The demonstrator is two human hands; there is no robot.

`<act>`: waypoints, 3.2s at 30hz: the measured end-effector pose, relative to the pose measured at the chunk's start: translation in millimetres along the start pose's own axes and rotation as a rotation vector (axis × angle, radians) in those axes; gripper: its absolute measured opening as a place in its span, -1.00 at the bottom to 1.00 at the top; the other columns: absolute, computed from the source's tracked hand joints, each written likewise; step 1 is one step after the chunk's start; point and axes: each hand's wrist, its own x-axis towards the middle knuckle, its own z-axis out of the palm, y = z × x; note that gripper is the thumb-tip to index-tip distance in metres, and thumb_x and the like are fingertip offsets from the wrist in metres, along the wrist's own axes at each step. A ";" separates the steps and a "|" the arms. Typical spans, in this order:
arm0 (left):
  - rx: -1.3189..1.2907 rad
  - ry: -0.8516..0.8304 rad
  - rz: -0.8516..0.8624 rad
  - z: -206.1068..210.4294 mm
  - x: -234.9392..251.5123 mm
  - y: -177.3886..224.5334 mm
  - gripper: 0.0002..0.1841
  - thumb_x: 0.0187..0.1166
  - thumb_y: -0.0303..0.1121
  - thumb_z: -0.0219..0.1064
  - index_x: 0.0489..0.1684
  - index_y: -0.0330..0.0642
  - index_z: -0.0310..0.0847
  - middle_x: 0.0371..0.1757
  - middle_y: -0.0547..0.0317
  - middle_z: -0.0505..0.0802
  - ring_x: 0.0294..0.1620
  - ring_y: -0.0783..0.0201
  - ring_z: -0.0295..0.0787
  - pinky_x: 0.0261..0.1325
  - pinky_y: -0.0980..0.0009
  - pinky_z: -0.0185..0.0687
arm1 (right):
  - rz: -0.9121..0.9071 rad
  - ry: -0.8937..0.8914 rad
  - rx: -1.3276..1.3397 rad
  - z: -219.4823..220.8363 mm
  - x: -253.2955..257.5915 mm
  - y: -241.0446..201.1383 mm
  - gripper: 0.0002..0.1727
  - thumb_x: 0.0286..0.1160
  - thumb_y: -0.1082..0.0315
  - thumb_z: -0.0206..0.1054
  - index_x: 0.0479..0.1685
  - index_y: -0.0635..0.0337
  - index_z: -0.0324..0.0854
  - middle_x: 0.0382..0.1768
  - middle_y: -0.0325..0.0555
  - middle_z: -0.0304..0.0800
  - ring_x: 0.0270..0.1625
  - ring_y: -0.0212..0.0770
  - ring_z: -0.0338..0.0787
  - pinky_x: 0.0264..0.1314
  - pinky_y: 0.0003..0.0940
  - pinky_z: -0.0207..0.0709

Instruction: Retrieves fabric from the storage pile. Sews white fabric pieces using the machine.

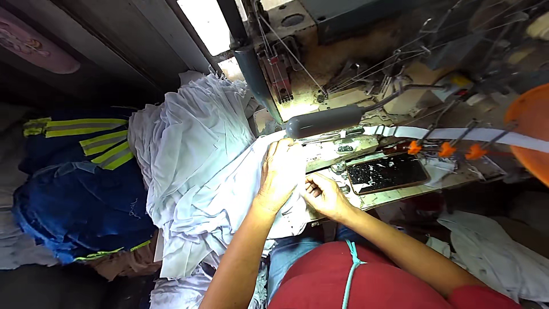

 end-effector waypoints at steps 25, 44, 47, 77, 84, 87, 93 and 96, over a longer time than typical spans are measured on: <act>0.227 -0.011 -0.031 10.4 -10.3 10.1 -0.54 0.49 -0.36 0.32 0.35 -0.39 0.67 0.45 -0.22 0.73 0.52 -0.21 0.61 0.49 -0.15 0.42 | 0.001 0.005 0.381 -36.9 -13.3 -23.6 -0.79 0.34 0.61 0.17 -0.17 0.42 0.69 -0.23 -0.23 0.83 -0.13 -0.59 0.78 0.06 -0.61 0.68; 0.035 0.071 0.343 -33.5 -40.9 0.3 -0.73 0.52 -0.36 0.20 -0.35 -0.33 0.81 -0.31 -0.19 0.89 -0.22 -0.09 0.88 -0.15 0.07 0.73 | 0.285 -0.036 0.479 -45.4 4.2 -11.1 -0.88 0.45 0.66 0.19 -0.20 0.36 0.62 -0.34 -0.36 0.70 -0.26 -0.68 0.66 -0.06 -0.72 0.57; 0.086 -0.406 0.294 -31.7 -70.7 1.1 -0.80 0.43 -0.55 0.32 -0.09 -0.41 0.80 -0.20 -0.24 0.87 -0.09 -0.25 0.87 0.05 -0.16 0.72 | 0.214 -0.057 0.458 -43.7 3.7 -10.3 -0.86 0.44 0.63 0.18 -0.16 0.41 0.64 -0.32 -0.34 0.71 -0.26 -0.67 0.65 -0.08 -0.70 0.56; 0.243 0.279 0.136 -13.2 -65.6 -38.2 -0.76 0.47 -0.44 0.24 -0.16 -0.42 0.78 0.46 -0.33 0.70 0.67 -0.40 0.37 0.69 -0.36 0.01 | -0.097 -0.451 0.833 -100.1 -49.1 -58.2 -0.88 0.67 0.20 0.35 0.01 -0.08 0.74 -0.11 -0.47 0.85 -0.18 -0.60 0.82 -0.19 -0.66 0.72; 0.205 0.053 0.302 -58.8 -23.0 -26.9 -0.84 0.45 -0.59 0.28 -0.23 -0.42 0.80 -0.07 -0.16 0.90 -0.07 -0.13 0.83 -0.12 0.02 0.62 | 0.005 -0.380 0.575 -75.7 -66.5 -26.7 -0.87 0.52 0.31 0.45 -0.26 0.18 0.71 -0.24 -0.36 0.76 -0.14 -0.61 0.74 -0.05 -0.66 0.66; 0.154 -0.081 0.162 -51.3 -13.7 -29.9 -0.72 0.45 -0.62 0.27 0.05 -0.43 0.79 0.11 -0.20 0.88 0.06 -0.16 0.85 0.10 -0.02 0.70 | 0.012 -0.312 0.488 -68.7 -58.3 -23.7 -0.85 0.52 0.33 0.44 -0.34 0.22 0.73 -0.33 -0.36 0.75 -0.18 -0.63 0.71 -0.08 -0.69 0.61; 0.185 -0.238 0.001 -46.5 27.0 -44.2 -0.74 0.39 -0.77 0.32 0.00 -0.47 0.77 0.17 -0.36 0.79 0.22 -0.36 0.73 0.18 -0.23 0.66 | 0.052 -0.240 0.390 -57.1 -28.9 -17.0 -0.80 0.58 0.33 0.38 -0.29 0.32 0.73 -0.33 -0.29 0.77 -0.28 -0.64 0.69 -0.16 -0.70 0.60; 0.144 -0.166 0.019 -42.4 46.1 -59.0 -0.76 0.40 -0.71 0.37 0.00 -0.46 0.78 0.19 -0.33 0.81 0.25 -0.36 0.73 0.25 -0.27 0.60 | 0.089 -0.216 0.327 -50.5 -10.2 -18.2 -0.79 0.59 0.31 0.36 -0.23 0.33 0.73 -0.31 -0.25 0.78 -0.28 -0.58 0.71 -0.15 -0.64 0.61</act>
